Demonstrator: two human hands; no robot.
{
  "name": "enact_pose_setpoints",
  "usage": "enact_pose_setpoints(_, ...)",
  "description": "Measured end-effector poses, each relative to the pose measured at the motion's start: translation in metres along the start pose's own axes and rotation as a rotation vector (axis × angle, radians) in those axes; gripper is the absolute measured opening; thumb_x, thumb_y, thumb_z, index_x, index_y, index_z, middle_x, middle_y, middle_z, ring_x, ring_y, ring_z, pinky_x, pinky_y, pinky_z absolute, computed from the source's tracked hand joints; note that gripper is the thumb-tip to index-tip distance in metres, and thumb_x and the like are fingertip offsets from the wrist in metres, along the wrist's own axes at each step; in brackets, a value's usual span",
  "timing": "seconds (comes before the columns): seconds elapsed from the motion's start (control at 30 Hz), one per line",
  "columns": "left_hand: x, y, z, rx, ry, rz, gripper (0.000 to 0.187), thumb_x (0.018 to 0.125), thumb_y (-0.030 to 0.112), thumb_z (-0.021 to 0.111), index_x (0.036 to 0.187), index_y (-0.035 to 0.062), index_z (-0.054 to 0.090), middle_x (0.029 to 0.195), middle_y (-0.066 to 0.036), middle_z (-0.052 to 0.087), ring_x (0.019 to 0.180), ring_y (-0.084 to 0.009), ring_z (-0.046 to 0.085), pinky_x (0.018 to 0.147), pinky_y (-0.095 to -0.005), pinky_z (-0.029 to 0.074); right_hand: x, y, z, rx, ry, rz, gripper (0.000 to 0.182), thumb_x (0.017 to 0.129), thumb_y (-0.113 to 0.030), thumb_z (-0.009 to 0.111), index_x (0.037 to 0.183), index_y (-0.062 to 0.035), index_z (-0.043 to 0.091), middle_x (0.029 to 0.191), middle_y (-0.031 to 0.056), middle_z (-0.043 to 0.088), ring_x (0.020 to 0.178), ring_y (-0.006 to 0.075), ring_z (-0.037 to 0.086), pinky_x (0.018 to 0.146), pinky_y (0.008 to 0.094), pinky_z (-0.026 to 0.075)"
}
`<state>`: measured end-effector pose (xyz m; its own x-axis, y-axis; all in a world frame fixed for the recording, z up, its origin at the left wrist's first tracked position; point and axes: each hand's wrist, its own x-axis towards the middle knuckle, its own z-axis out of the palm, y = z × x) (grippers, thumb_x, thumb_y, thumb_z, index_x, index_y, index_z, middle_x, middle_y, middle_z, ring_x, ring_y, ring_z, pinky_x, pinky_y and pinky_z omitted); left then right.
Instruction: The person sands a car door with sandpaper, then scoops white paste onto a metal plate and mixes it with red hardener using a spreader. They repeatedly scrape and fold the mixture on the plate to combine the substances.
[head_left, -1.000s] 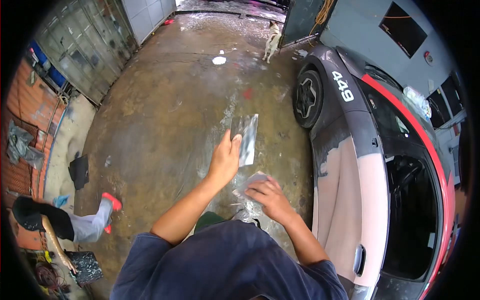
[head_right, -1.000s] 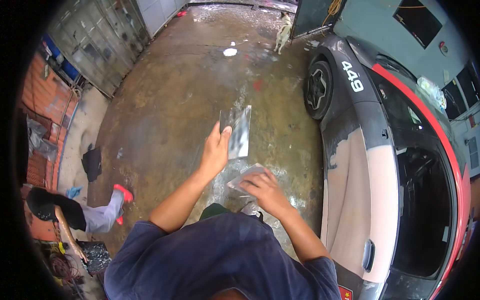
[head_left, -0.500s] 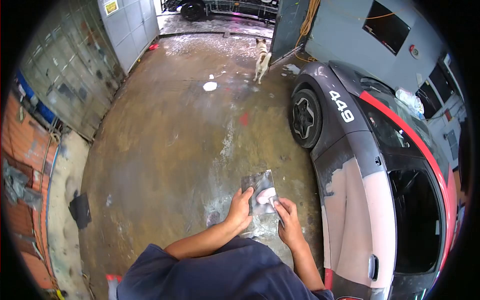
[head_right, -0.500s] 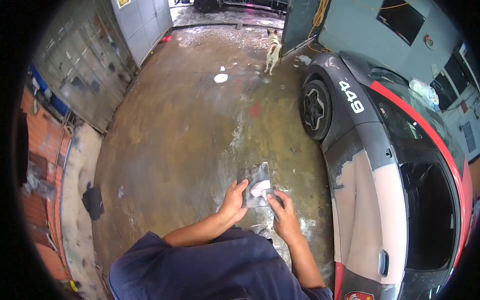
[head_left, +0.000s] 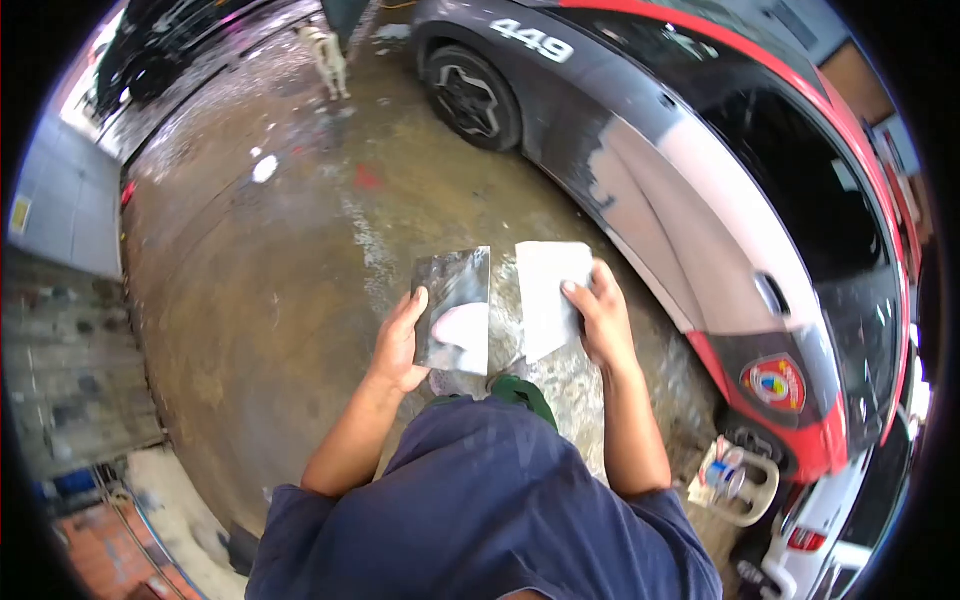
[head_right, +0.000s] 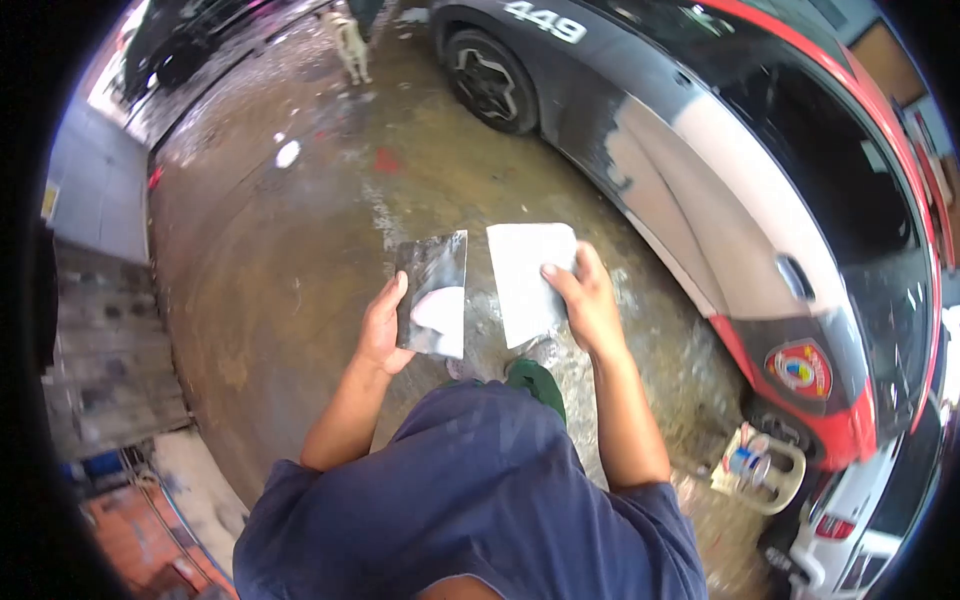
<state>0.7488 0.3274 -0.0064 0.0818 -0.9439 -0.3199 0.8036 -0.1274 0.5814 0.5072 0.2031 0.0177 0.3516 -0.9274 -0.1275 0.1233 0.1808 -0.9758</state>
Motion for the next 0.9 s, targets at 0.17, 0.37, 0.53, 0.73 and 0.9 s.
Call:
enact_pose_setpoints(0.17,-0.011,-0.029,0.004,-0.031,-0.038,-0.238,0.040,0.105,0.028,0.051,0.137,0.0046,0.053,0.126,-0.011,0.064,0.111,-0.0236,0.065,0.094,-0.0417,0.054,0.012,-0.009,0.010,0.093,-0.094,0.081,0.029,0.094,-0.017,0.068,0.115,-0.0022,0.054,0.102,0.0067,0.067,0.091,0.0124,0.063,0.083,0.0285,0.051)
enact_pose_setpoints(0.37,-0.017,-0.026,0.007,0.044,-0.072,-0.289,0.039,0.104,0.028,0.053,0.135,0.0046,0.054,0.126,-0.010,0.064,0.110,-0.0236,0.065,0.095,-0.0411,0.053,-0.007,0.005,0.012,-0.083,-0.043,-0.005,0.033,0.094,-0.017,0.070,0.117,-0.0012,0.054,0.103,0.0057,0.066,0.092,0.0110,0.062,0.083,0.0277,0.050)
enact_pose_setpoints(0.53,0.005,-0.012,-0.011,-0.033,-0.006,-0.161,0.037,0.104,0.031,0.053,0.132,0.0058,0.057,0.123,-0.009,0.066,0.110,-0.0225,0.065,0.096,-0.0404,0.053,-0.064,0.013,-0.008,-0.103,0.065,0.132,0.035,0.091,-0.011,0.071,0.120,-0.0010,0.053,0.106,0.0071,0.064,0.099,0.0141,0.062,0.087,0.0295,0.050)
enact_pose_setpoints(0.73,0.027,-0.009,-0.023,0.434,-0.329,-0.188,0.036,0.103,0.024,0.055,0.132,0.0008,0.056,0.125,-0.009,0.065,0.112,-0.0186,0.063,0.096,-0.0359,0.051,-0.105,0.031,-0.005,0.174,0.006,0.288,0.038,0.088,-0.005,0.071,0.122,-0.0020,0.053,0.109,0.0083,0.066,0.096,0.0167,0.066,0.085,0.0314,0.055)
enact_pose_setpoints(0.9,0.023,-0.010,-0.019,0.401,-0.372,-0.248,0.033,0.103,0.021,0.054,0.127,-0.0003,0.060,0.124,-0.010,0.066,0.110,-0.0194,0.065,0.094,-0.0343,0.051,-0.111,-0.018,-0.021,0.363,0.258,0.118,0.040,0.085,-0.002,0.070,0.121,-0.0034,0.053,0.104,0.0089,0.068,0.095,0.0187,0.068,0.087,0.0352,0.056)
